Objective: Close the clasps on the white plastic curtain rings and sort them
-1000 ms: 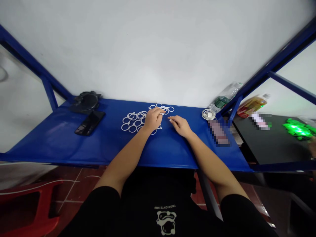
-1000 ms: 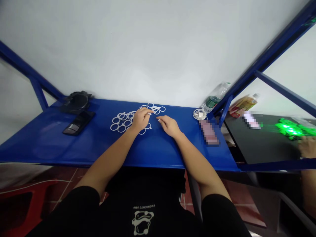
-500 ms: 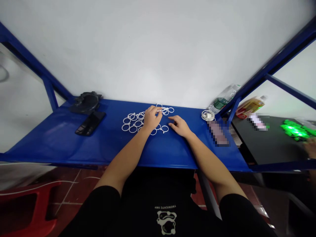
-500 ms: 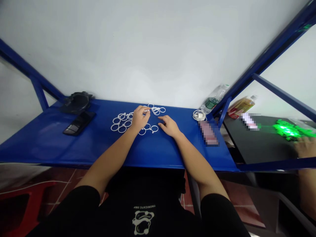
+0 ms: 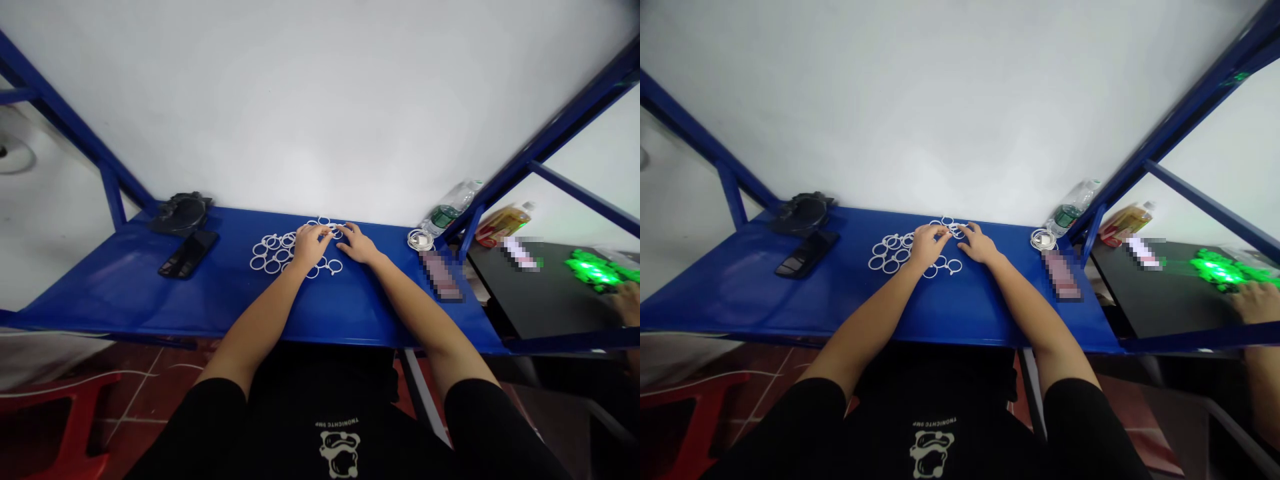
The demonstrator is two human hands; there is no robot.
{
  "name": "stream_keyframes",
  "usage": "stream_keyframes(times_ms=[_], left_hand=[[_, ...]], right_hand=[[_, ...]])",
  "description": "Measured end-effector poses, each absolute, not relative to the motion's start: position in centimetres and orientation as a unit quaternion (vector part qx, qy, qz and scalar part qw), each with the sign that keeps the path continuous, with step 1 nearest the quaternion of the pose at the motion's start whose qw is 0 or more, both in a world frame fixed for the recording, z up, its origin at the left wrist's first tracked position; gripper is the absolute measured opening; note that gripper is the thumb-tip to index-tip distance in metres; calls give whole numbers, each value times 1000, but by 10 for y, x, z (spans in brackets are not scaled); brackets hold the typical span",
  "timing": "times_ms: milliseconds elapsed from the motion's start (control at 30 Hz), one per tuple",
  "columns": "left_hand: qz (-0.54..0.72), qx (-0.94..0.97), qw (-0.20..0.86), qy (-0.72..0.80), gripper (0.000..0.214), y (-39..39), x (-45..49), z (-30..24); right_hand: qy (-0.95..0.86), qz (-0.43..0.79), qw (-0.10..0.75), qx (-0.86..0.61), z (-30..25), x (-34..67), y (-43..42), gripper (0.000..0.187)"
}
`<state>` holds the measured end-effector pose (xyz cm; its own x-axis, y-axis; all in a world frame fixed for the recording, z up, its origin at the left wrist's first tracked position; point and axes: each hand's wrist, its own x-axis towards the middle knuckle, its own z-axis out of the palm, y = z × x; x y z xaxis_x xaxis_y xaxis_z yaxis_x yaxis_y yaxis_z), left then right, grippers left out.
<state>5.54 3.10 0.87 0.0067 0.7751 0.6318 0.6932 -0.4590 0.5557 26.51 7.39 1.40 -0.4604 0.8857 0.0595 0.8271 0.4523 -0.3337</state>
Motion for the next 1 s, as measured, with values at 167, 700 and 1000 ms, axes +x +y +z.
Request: stream_keyframes(times_ms=[167, 700, 1000], left_hand=[[494, 709, 42, 501, 2, 32, 52, 9], [502, 723, 58, 472, 6, 31, 61, 6], [497, 749, 73, 432, 4, 24, 65, 6]], right_hand=[[-856, 99, 67, -503, 23, 248, 84, 56], [-818, 131, 249, -502, 7, 303, 34, 35], [-811, 154, 304, -476, 11, 293, 25, 29]])
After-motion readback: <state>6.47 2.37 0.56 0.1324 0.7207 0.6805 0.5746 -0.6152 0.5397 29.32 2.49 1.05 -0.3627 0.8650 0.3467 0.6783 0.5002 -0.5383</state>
